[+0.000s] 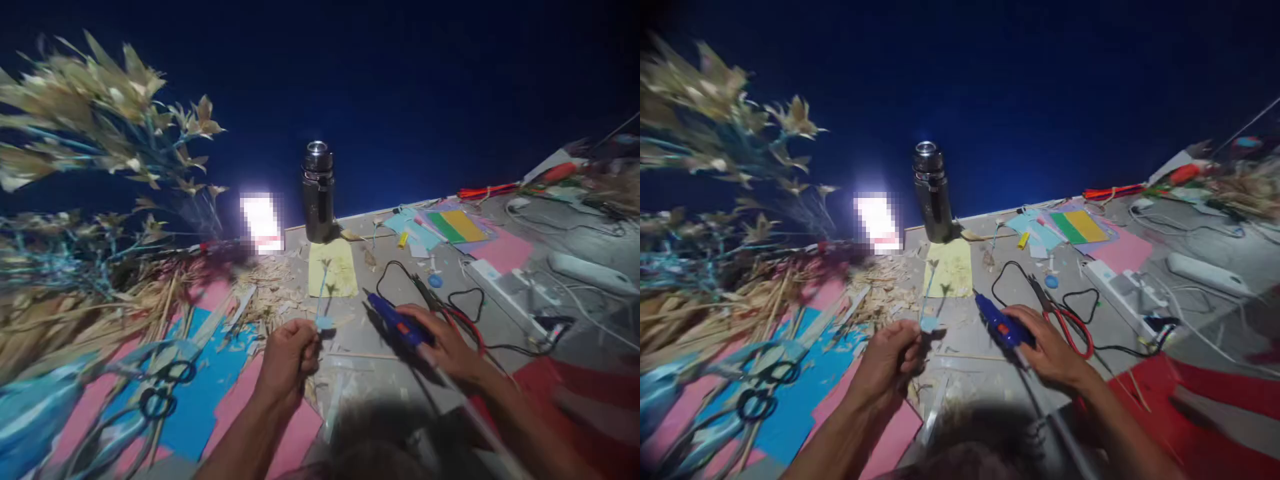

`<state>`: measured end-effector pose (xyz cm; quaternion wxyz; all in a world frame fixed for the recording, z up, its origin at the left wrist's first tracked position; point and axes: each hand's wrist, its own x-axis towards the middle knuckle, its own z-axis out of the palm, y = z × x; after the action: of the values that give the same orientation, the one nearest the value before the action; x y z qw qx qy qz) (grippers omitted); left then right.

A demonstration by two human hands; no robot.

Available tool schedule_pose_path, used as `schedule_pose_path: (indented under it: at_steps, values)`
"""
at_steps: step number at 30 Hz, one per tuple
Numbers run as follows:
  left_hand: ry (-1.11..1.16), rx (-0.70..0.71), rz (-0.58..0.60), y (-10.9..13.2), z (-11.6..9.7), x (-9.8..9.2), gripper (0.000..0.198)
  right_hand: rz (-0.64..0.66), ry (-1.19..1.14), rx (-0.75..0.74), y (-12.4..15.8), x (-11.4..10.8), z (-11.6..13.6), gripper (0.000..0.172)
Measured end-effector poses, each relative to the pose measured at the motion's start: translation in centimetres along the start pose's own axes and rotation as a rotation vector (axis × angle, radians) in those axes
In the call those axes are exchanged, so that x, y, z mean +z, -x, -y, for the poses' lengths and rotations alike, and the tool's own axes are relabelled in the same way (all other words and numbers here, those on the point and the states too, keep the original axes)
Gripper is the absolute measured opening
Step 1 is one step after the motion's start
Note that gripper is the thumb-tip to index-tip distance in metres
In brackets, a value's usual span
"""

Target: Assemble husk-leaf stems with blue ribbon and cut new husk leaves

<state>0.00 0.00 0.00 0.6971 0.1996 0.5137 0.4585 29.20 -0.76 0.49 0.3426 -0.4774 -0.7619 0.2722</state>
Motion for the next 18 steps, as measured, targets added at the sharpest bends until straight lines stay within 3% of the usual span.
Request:
schedule_pose_path:
  at_steps: [4,9,18]
  values:
    - [0.012,-0.005,0.003,0.2,-0.5,0.1,0.023,0.055,-0.134,-0.058,-1.5,1.3,1.8,0.036]
    - [0.036,0.002,-0.015,0.2,-0.7,-0.1,0.022,0.291,-0.104,-0.245,-3.7,3.7,1.7,0.043]
    - [0.082,-0.026,-0.011,0.1,-1.1,-0.1,0.024,0.339,-0.029,-0.215,-4.7,4.8,1.3,0.052]
